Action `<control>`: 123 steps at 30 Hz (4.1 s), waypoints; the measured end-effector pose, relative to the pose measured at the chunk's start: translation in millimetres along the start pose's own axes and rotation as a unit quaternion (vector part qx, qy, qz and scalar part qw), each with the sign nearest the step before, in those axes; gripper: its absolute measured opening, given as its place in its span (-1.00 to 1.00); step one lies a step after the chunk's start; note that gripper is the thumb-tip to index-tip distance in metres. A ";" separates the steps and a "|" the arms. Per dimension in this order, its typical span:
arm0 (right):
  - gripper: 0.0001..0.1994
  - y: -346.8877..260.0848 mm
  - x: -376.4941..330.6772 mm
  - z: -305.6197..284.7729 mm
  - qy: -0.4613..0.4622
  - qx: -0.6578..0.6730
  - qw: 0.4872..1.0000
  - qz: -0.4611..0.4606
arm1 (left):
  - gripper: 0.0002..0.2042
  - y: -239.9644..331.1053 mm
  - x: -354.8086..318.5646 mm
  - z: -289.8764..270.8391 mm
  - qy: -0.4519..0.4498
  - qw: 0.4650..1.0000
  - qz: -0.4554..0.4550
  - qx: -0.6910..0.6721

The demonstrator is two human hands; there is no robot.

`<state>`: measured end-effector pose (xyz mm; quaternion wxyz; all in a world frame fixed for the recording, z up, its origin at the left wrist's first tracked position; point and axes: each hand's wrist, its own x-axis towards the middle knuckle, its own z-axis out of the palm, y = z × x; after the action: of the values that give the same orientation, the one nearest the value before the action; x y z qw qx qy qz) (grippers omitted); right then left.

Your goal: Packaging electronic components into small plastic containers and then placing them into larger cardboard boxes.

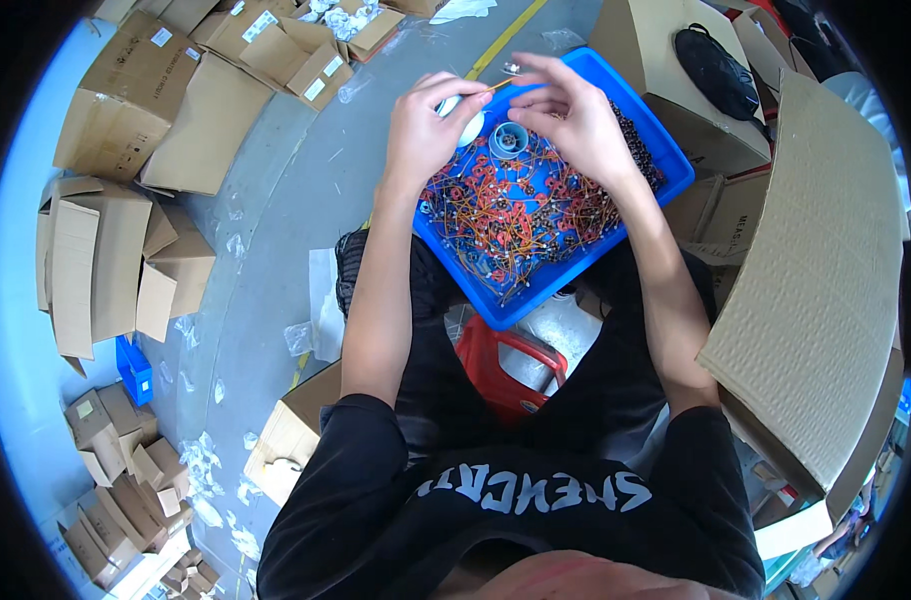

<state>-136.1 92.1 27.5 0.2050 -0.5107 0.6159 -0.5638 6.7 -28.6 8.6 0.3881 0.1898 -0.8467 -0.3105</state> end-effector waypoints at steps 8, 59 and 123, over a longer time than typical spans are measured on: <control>-0.73 6.7 1.4 -20.6 -0.053 -0.012 0.997 -0.046 | -0.85 -1.0 -1.4 -3.6 -0.124 0.946 -0.182 -0.238; -0.76 -29.5 -25.6 23.8 0.035 -0.138 0.969 -0.202 | -0.38 5.8 -2.8 18.3 0.205 0.578 -0.239 -0.753; -0.87 -32.0 -20.4 21.9 0.039 -0.128 0.989 -0.061 | -0.56 6.8 -14.9 34.4 0.043 0.685 -0.167 -0.707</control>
<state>-97.2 104.0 43.7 0.0791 -0.5471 0.6584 -0.5108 -11.2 -2.2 -12.2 0.3852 0.0106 -0.3121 -0.8684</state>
